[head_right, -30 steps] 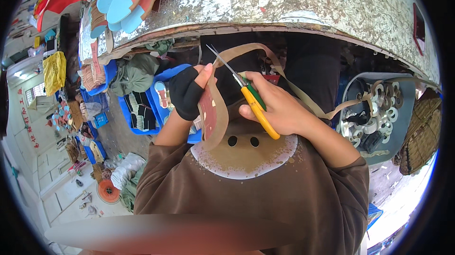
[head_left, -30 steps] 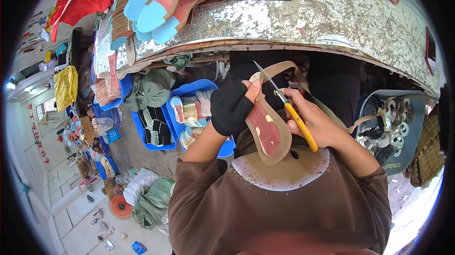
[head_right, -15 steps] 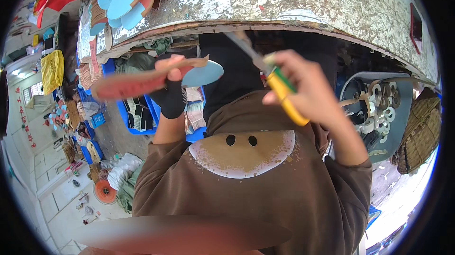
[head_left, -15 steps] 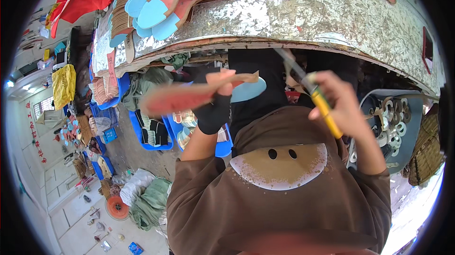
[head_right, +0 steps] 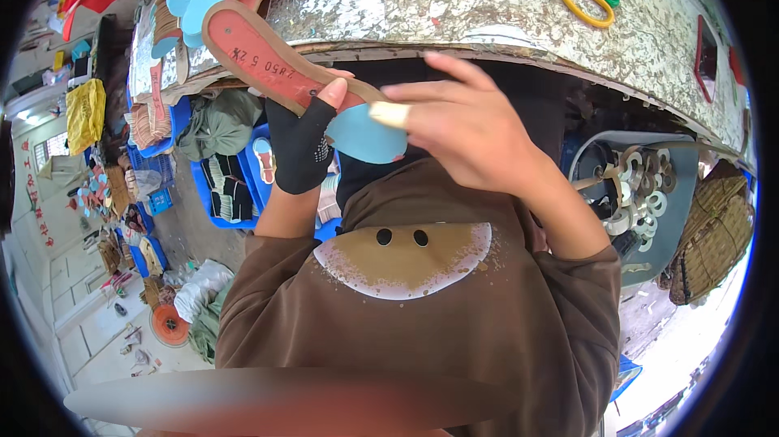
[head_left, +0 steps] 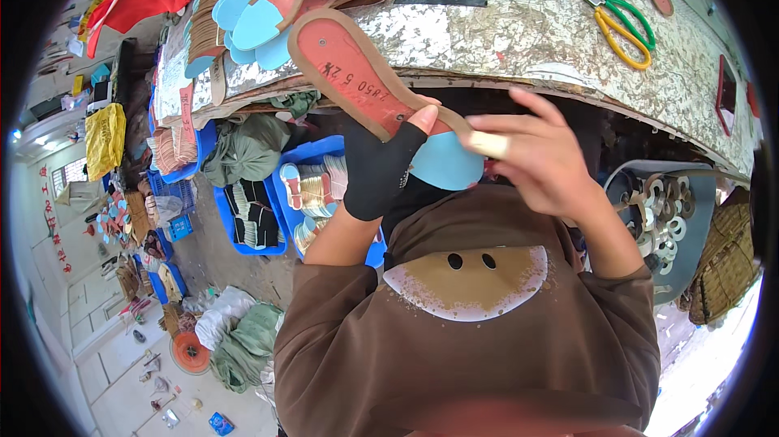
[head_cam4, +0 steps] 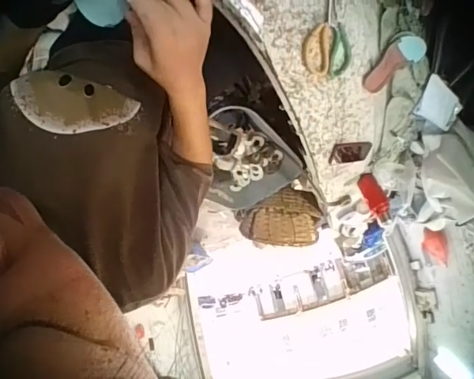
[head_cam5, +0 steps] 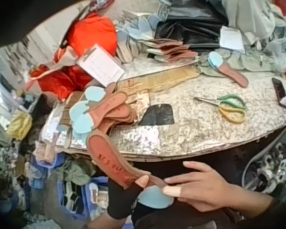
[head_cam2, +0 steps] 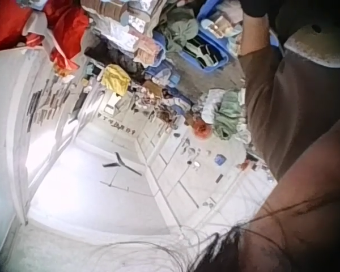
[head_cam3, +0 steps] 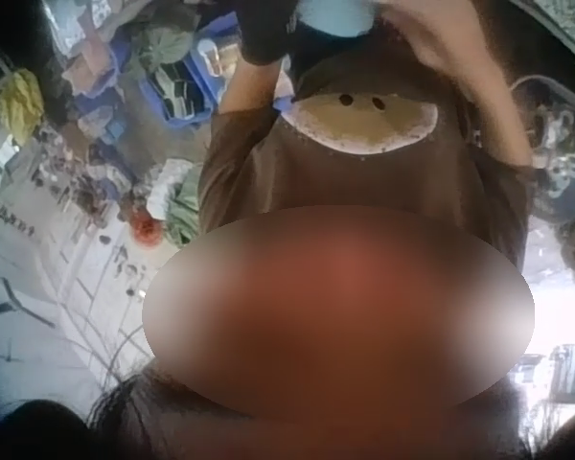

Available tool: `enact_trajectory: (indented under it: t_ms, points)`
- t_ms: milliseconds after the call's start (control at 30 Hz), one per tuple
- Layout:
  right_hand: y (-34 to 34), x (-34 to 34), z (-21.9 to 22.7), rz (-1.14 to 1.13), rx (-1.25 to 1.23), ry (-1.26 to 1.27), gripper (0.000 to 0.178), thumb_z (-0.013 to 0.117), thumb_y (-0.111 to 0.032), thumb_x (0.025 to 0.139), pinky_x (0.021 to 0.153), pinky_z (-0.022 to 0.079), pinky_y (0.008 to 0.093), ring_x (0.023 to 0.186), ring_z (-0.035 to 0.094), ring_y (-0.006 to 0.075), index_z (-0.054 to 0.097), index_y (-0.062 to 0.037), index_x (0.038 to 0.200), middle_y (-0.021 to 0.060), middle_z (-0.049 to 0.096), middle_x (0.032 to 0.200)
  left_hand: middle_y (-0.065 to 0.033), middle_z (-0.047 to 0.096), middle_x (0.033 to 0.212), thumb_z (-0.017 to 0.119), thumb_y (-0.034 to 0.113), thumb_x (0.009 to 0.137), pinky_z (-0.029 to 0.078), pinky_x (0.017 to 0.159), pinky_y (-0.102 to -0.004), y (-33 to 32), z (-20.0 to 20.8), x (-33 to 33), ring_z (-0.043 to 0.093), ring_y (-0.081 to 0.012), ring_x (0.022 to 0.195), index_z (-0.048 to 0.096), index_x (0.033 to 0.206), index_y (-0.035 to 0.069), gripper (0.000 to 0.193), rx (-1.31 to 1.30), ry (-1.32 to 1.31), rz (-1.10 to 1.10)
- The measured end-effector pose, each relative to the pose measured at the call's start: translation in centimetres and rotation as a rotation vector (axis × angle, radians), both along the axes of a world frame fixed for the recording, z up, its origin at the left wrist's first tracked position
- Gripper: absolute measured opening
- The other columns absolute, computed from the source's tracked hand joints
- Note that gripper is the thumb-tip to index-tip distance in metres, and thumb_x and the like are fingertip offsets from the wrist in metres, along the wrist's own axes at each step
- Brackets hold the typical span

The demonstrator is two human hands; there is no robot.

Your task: Apply adhesive tape and trim materials for shoe component assembly.

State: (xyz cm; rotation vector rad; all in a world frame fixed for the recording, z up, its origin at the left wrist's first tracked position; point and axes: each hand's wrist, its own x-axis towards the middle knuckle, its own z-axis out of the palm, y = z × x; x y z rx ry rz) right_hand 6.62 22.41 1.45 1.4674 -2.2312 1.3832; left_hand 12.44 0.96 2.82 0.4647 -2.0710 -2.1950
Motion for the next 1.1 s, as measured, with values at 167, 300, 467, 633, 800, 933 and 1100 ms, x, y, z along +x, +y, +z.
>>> enact_trajectory:
  t_ms: [167, 300, 467, 633, 800, 933, 1100]
  points:
    - [-0.2, 0.1, -1.3, -0.248, -0.386, -0.650, 0.018, 0.061, -0.009, 0.092, 0.082, 0.048, 0.0318, 0.079, 0.059, 0.0144, 0.065, -0.0009, 0.107, 0.0062, 0.064, 0.093, -0.0100, 0.069, 0.095, 0.073, 0.005, 0.082, 0.054, 0.074, -0.0302, 0.1, 0.4, 0.2, 0.067, -0.0165, 0.084, 0.061, 0.109, -0.001, 0.030, -0.012, 0.021, -0.071]
    - [-0.7, -0.5, -2.7, 0.208, -0.151, -1.233, 0.032, 0.049, -0.030, 0.102, 0.066, 0.043, 0.0233, 0.073, 0.052, 0.0094, 0.061, -0.0027, 0.091, 0.0007, 0.057, 0.081, -0.0100, 0.069, 0.095, 0.072, 0.006, 0.082, 0.054, 0.075, -0.0299, 0.7, -0.3, 0.2, 0.067, -0.0162, 0.084, 0.063, 0.106, -0.001, 0.027, -0.112, 0.076, -0.136]
    - [-1.2, 0.5, -3.3, 0.184, -0.290, -1.294, 0.031, 0.061, -0.030, 0.097, 0.058, 0.035, 0.0217, 0.067, 0.041, 0.0036, 0.055, -0.0055, 0.080, -0.0038, 0.048, 0.072, -0.0090, 0.070, 0.092, 0.073, 0.007, 0.081, 0.055, 0.074, -0.0303, 1.0, -0.2, 0.1, 0.067, -0.0166, 0.082, 0.066, 0.103, -0.001, 0.024, -0.162, 0.075, -0.145]
    - [-1.4, 0.9, -3.4, -0.022, -0.262, -1.110, 0.026, 0.068, -0.024, 0.093, 0.055, 0.032, 0.0209, 0.064, 0.038, 0.0018, 0.055, -0.0059, 0.079, -0.0075, 0.046, 0.070, -0.0089, 0.070, 0.090, 0.074, 0.009, 0.080, 0.055, 0.073, -0.0301, 0.9, -0.7, 0.2, 0.068, -0.0164, 0.080, 0.068, 0.100, -0.001, 0.023, -0.213, 0.069, -0.121]
    - [-1.3, 1.3, -3.2, -0.037, -0.316, -1.084, 0.027, 0.070, -0.024, 0.091, 0.054, 0.031, 0.0198, 0.062, 0.038, 0.0016, 0.054, -0.0070, 0.078, -0.0079, 0.048, 0.070, -0.0092, 0.071, 0.090, 0.074, 0.008, 0.080, 0.054, 0.072, -0.0298, 0.9, 0.0, 0.5, 0.068, -0.0166, 0.080, 0.067, 0.100, -0.001, 0.023, -0.270, 0.068, -0.142]
    - [-1.1, 1.0, -3.5, 0.258, -0.457, -1.540, 0.022, 0.071, -0.021, 0.089, 0.054, 0.032, 0.0189, 0.060, 0.042, 0.0014, 0.055, -0.0093, 0.078, -0.0071, 0.052, 0.071, -0.0098, 0.067, 0.088, 0.076, 0.007, 0.077, 0.052, 0.069, -0.0292, 1.1, 0.2, 0.5, 0.064, -0.0162, 0.077, 0.063, 0.098, -0.001, 0.026, -0.070, 0.051, -0.123]
    - [-2.9, 3.5, -5.6, 0.472, -0.346, -2.003, 0.034, 0.072, -0.016, 0.084, 0.057, 0.045, 0.0209, 0.066, 0.054, 0.0041, 0.060, -0.0046, 0.114, -0.0030, 0.058, 0.083, -0.0090, 0.065, 0.088, 0.074, 0.011, 0.076, 0.050, 0.068, -0.0281, 2.1, -0.6, -0.2, 0.062, -0.0156, 0.076, 0.063, 0.095, -0.001, 0.025, 0.046, 0.167, -0.141]
